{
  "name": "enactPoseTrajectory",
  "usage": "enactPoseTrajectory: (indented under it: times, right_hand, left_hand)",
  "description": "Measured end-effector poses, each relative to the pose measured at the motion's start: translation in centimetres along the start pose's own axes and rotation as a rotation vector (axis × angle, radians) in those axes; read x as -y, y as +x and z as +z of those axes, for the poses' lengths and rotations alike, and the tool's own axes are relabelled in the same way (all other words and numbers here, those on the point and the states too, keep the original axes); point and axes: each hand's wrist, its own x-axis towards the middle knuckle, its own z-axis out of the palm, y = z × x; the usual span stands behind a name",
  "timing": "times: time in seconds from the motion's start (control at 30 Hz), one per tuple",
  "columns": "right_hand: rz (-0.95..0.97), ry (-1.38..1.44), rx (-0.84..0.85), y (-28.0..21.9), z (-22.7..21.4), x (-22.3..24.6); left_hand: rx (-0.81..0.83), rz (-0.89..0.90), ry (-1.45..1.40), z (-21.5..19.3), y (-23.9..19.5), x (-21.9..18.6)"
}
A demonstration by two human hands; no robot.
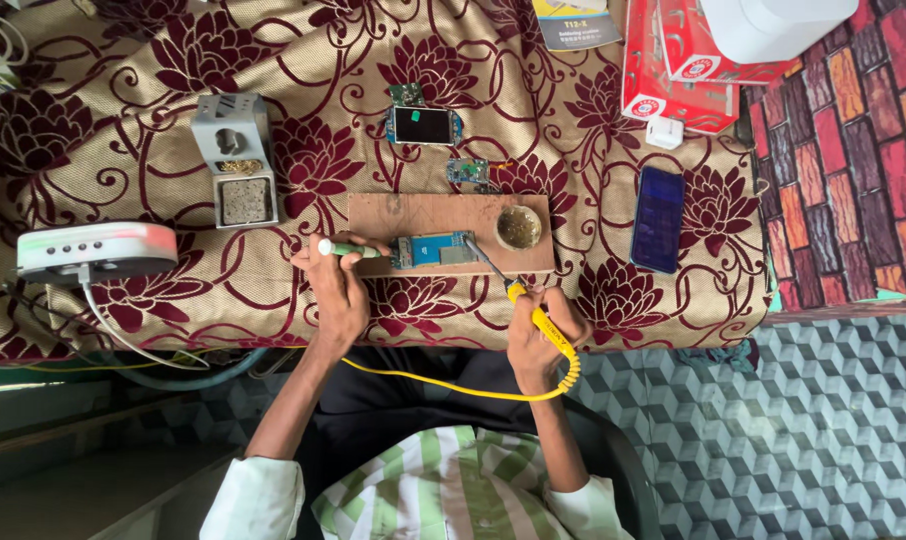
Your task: The person solders a blue circuit board using a soldering iron and solder wire. They repeatedly apply solder to specific points on the board while holding it steady with the other hand. The board remains on a wooden work surface throughout the task.
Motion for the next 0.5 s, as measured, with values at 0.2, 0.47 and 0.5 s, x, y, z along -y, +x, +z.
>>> enactPoseTrajectory:
  times: [0.2, 0.47, 0.5]
  right_hand:
    - [0.034, 0.058, -0.029, 0.29, 0.15, 0.04]
    - [-0.011, 0.019, -0.012, -0.07, 0.09, -0.55]
    - [-0.022, 0.017, -0.013, -0.25, 0.01, -0.86]
  left_hand:
    - [0.000, -0.008, 0.071, -0.12, -0.27, 0.08]
    - [0.004, -0.080, -0.036, 0.20, -0.58, 0.47]
    - [-0.010, -0.015, 0.092, 0.15, -0.59, 0.31]
